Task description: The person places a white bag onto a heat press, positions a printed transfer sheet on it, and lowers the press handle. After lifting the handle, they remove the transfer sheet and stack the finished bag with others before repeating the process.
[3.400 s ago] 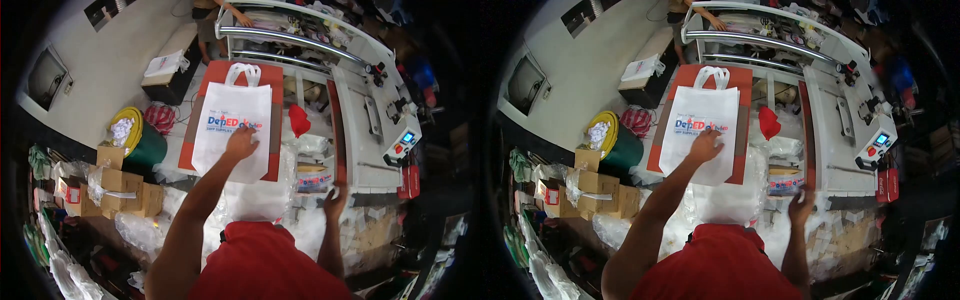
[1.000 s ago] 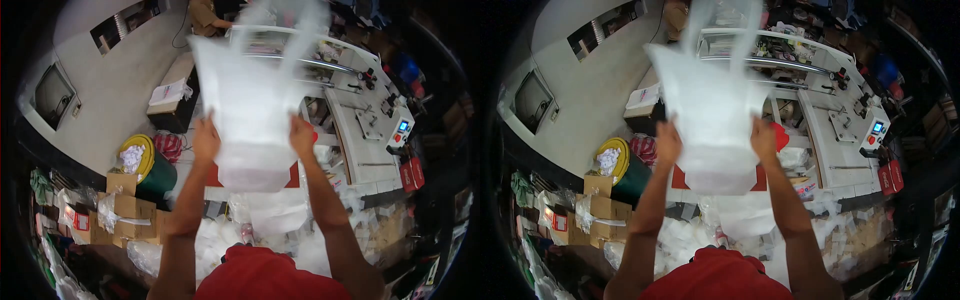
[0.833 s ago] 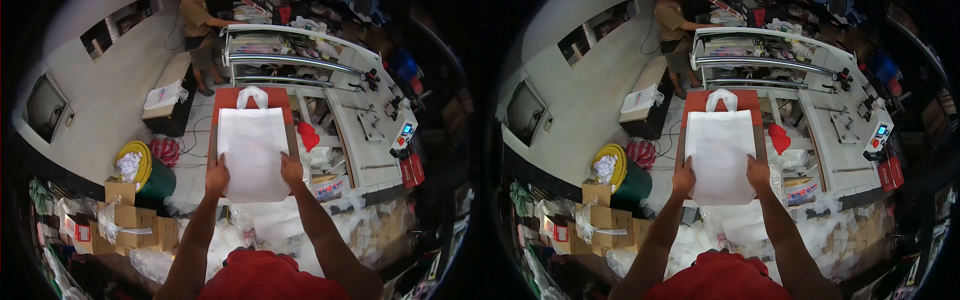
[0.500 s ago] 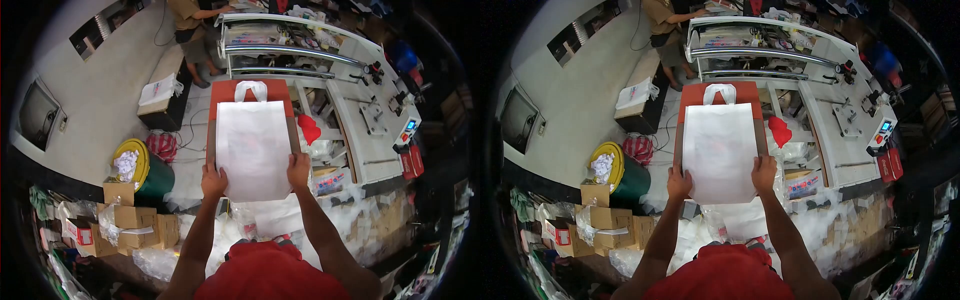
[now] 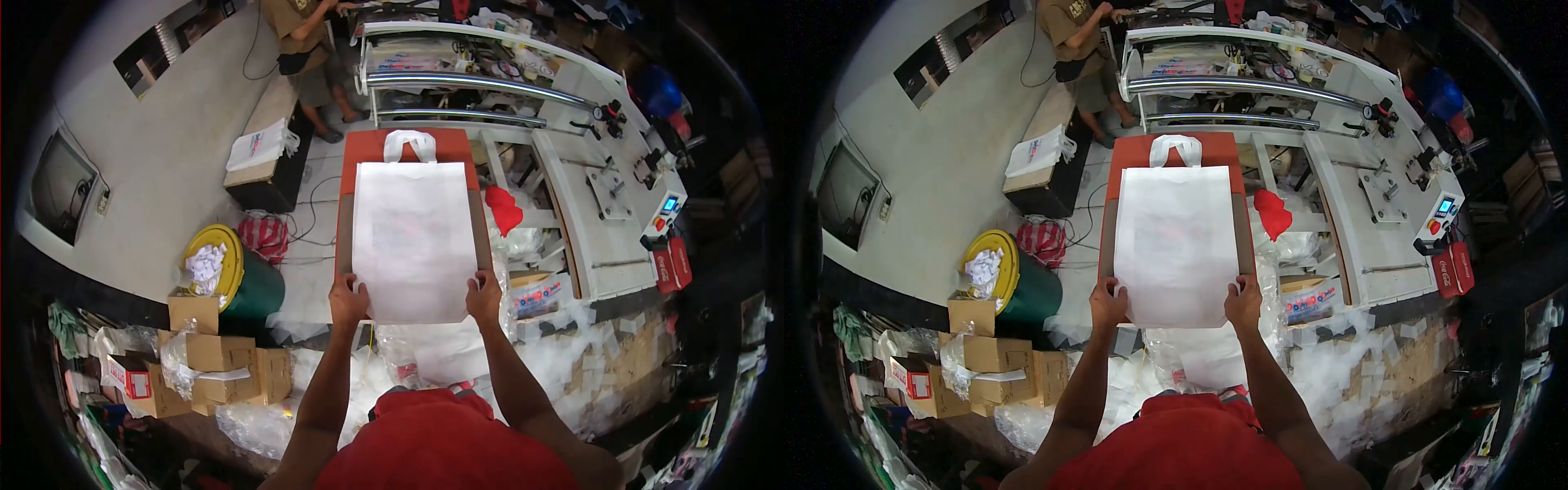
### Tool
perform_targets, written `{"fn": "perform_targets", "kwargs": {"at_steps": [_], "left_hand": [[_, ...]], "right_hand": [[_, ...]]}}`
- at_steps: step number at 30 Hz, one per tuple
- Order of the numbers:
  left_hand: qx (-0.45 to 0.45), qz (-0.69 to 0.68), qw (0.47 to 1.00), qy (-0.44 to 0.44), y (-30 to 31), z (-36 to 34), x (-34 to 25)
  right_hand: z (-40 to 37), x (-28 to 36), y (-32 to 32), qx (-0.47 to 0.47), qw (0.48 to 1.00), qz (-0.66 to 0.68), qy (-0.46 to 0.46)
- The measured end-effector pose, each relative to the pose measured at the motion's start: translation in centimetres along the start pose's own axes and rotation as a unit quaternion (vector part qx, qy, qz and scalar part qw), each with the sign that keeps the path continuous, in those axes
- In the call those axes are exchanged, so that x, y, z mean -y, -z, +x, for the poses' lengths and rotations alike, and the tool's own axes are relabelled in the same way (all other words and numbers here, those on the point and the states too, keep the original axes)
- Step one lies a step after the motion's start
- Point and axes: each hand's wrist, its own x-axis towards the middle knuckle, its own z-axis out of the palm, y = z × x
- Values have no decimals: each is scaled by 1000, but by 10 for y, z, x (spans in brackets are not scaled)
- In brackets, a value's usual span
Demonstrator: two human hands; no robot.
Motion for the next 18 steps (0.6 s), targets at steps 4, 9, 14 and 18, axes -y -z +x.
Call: {"fn": "perform_targets", "kwargs": {"at_steps": [4,9,14,18], "left_hand": [[-15,-30,999,-17,4,-6,-5],[-26,-64,997,-45,-1,-7,7],[-104,-84,991,-34,21,-37,14],[-155,71,982,78,42,-109,68]], "right_hand": [[1,11,6,-7,1000,-15,26],[6,2,21,34,999,-30,31],[-7,-91,95,12,994,-84,-74],[-11,-263,137,14,977,-179,-113]]}}
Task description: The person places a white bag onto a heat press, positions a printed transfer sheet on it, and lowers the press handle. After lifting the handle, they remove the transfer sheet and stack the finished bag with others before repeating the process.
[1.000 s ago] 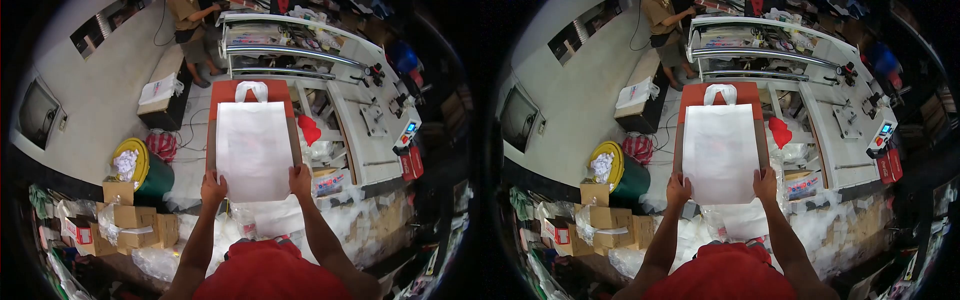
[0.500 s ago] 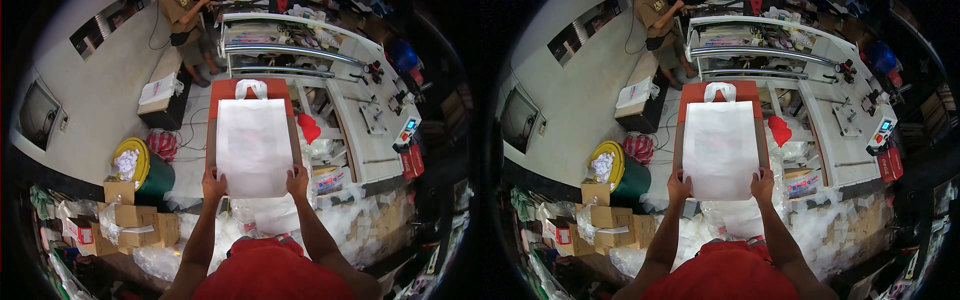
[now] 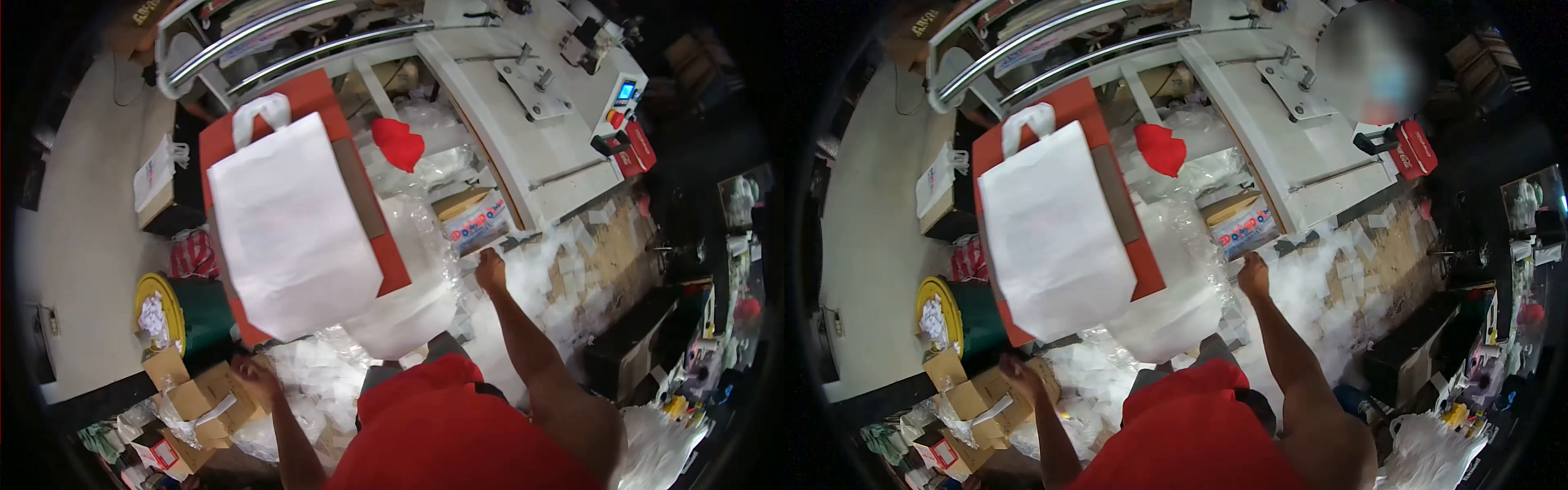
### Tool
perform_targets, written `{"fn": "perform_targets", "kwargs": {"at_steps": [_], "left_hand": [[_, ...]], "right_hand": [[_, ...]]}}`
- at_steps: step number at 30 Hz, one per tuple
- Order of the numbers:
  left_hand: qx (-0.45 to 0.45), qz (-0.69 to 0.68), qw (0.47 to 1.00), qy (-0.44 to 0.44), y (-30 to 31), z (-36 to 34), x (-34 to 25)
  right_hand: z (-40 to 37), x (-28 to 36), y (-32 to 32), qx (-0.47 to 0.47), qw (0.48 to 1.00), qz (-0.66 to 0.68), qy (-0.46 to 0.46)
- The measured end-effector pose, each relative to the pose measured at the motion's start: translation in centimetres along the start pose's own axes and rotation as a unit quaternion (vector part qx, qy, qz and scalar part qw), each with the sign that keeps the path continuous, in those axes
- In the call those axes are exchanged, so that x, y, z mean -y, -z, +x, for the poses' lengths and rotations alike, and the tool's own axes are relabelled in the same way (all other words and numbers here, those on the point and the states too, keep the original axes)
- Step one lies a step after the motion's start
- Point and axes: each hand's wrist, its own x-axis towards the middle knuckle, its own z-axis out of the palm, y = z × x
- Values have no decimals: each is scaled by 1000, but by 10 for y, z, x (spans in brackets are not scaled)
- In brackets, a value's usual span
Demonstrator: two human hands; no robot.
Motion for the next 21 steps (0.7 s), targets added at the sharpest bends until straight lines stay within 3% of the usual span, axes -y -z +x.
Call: {"fn": "perform_targets", "kwargs": {"at_steps": [1,3,5,6,7,9,10,11,12,14,15,16,17,18,21], "left_hand": [[0,64,998,-11,7,-21,84],[98,156,981,58,31,-69,55],[252,306,918,4,62,-125,79],[312,348,884,-17,82,-158,120],[349,348,870,11,94,-186,114],[570,372,726,-98,129,-238,163],[536,347,769,-25,126,-253,153],[496,318,807,48,125,-276,140],[495,325,804,51,112,-284,129],[525,331,763,179,97,-287,116],[579,326,734,142,95,-288,133],[579,326,734,143,87,-286,126],[554,288,752,213,66,-280,115],[523,246,766,280,41,-272,96],[505,199,803,246,10,-256,65]], "right_hand": [[15,-34,-6,15,1000,-14,-10],[54,-101,-33,36,998,-48,-13],[87,-147,-69,55,995,-73,-23],[106,-162,-87,62,993,-101,-28],[120,-171,-104,71,992,-96,-30],[146,-183,-146,34,998,-53,-2],[153,-176,-150,41,998,-50,-5],[159,-169,-151,68,995,-36,-69],[160,-161,-150,76,992,-57,-86],[163,-146,-147,94,983,-98,-120],[161,-159,-156,71,987,-109,-98],[163,-165,-159,43,990,-118,-71],[168,-158,-148,120,979,-112,-121],[171,-160,-150,119,980,-111,-116],[163,-167,-151,134,978,-132,-93]]}}
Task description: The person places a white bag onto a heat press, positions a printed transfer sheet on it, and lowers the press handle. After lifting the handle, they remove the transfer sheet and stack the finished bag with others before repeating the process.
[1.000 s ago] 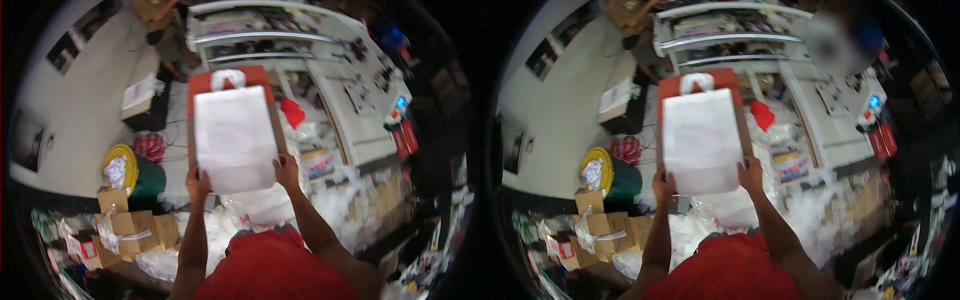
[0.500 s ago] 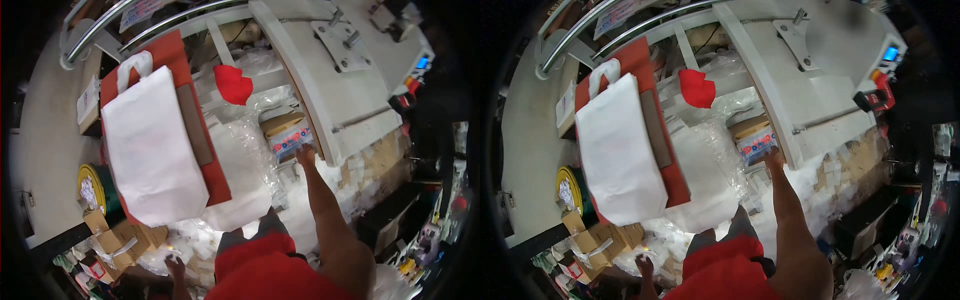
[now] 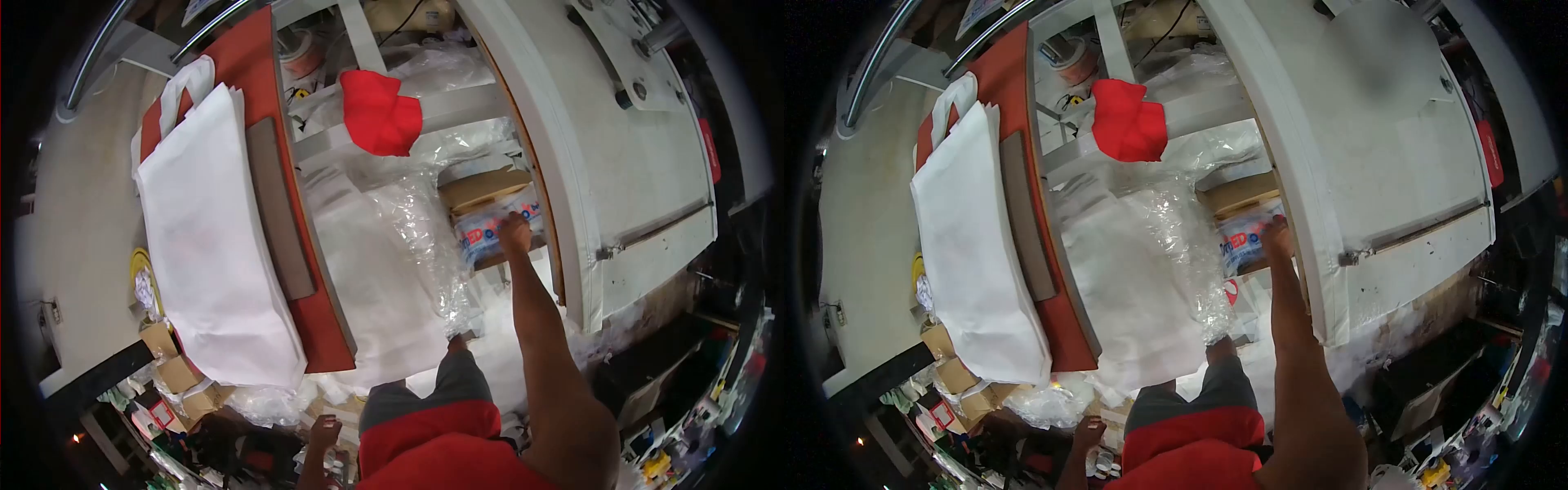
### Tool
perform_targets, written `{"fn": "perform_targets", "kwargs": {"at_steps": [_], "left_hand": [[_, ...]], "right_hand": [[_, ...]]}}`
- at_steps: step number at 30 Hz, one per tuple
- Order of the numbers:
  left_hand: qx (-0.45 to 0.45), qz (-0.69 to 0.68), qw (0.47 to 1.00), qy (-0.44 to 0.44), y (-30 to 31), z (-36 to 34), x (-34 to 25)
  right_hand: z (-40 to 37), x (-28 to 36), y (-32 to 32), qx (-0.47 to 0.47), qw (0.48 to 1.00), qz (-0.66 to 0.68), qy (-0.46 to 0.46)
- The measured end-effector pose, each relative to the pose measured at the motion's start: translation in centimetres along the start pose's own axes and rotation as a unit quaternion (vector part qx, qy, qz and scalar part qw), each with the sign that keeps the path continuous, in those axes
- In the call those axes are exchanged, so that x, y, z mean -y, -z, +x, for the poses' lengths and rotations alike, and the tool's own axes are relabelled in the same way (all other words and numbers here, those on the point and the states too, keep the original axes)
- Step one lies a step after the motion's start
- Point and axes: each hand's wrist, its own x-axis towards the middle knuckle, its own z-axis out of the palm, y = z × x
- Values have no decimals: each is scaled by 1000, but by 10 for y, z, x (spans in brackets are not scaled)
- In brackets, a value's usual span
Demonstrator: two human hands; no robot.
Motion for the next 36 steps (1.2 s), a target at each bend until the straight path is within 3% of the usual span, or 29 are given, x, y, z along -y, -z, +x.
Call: {"fn": "perform_targets", "kwargs": {"at_steps": [2,4,7,8,9,10,11,12,13,15,17,18,21,23,25,27,29,30,32,33,35,36], "left_hand": [[-8,5,999,-47,5,5,-20],[-7,21,995,-99,4,8,-47],[68,-2,977,-204,1,3,-121],[92,-3,946,-312,-2,9,-134],[113,2,902,-417,-6,16,-148],[104,23,900,-422,-4,5,-187],[96,45,899,-424,6,-16,-237],[100,-12,878,-468,30,-43,-284],[104,-67,852,-509,54,-70,-321],[75,-31,809,-582,85,-100,-358],[87,-42,811,-577,126,-122,-371],[110,-47,816,-566,142,-128,-372],[53,-126,844,-519,193,-98,-346],[-36,-222,859,-459,221,-51,-324],[-65,-367,801,-469,259,-8,-309],[-193,-326,803,-459,299,12,-313],[-245,-330,797,-443,321,52,-318],[-245,-329,796,-446,330,67,-322],[-324,-229,831,-389,342,92,-330],[-323,-230,830,-393,343,102,-334],[-340,-215,832,-381,345,111,-339],[-338,-214,832,-384,345,111,-340]], "right_hand": [[-22,15,35,-42,992,120,-2],[-42,-6,43,-161,976,60,132],[-119,-1,119,-250,917,57,307],[-151,-7,139,-119,974,20,193],[-181,15,182,-74,979,15,189],[-208,38,227,-49,965,-36,255],[-236,59,262,-58,954,35,292],[-262,79,295,-61,937,106,328],[-282,98,331,12,929,102,355],[-317,151,393,137,943,118,280],[-338,192,428,154,944,164,240],[-342,211,436,145,915,255,279],[-340,257,415,92,887,337,302],[-317,281,363,113,873,405,248],[-321,338,328,101,859,451,219],[-293,371,274,109,855,446,243],[-285,412,230,6,802,556,219],[-284,419,218,4,802,556,219],[-286,431,207,-160,849,403,301],[-292,435,205,-165,848,404,301],[-313,441,205,-225,858,180,426],[-318,441,203,-191,868,123,441]]}}
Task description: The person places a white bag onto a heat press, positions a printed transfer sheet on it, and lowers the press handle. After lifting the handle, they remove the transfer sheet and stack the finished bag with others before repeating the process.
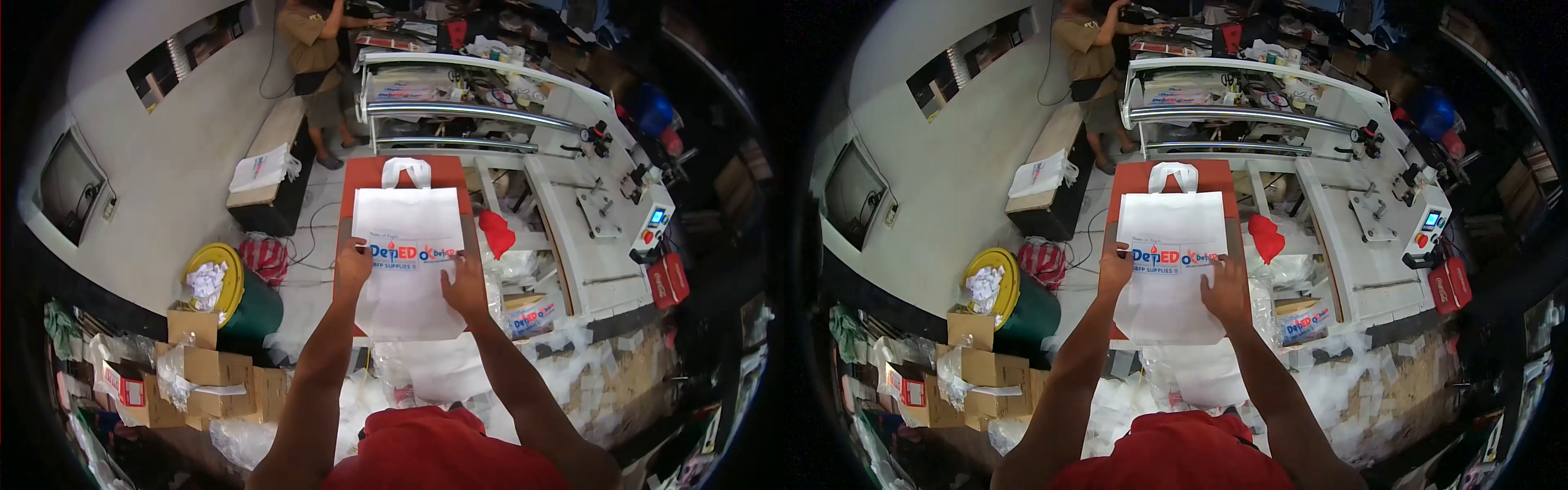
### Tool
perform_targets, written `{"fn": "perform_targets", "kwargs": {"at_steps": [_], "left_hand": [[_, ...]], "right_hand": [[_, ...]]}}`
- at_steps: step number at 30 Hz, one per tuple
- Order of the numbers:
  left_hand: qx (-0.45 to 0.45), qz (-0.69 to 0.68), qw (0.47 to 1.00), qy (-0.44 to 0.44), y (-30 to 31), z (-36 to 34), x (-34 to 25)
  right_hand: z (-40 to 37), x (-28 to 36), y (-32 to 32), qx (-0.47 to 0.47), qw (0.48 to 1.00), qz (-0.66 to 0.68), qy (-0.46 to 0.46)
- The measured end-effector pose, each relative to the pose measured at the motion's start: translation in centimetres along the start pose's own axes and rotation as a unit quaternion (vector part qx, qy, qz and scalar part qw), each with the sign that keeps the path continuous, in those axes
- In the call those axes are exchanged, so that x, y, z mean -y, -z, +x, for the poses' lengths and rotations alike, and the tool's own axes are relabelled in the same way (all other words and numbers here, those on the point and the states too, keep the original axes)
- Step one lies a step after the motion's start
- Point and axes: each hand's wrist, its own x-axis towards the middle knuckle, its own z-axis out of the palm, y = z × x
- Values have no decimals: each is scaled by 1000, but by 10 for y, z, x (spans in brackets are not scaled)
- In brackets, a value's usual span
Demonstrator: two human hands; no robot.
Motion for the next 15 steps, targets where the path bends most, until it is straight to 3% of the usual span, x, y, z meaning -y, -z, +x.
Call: {"fn": "perform_targets", "kwargs": {"at_steps": [3,5,6,8,11,15], "left_hand": [[12,43,999,30,2,-5,-4],[-52,123,975,-177,5,-18,9],[-52,124,975,-177,6,-27,13],[31,116,972,-199,13,-51,8],[39,156,951,-266,14,-69,16],[21,161,946,-279,13,-75,16]], "right_hand": [[-11,-21,-25,61,996,-45,46],[-14,-19,-25,63,996,-54,38],[-15,-18,-26,66,995,-62,29],[-17,-21,-30,55,996,-65,35],[-20,-23,-33,45,996,-68,42],[-22,-24,-35,48,995,-81,42]]}}
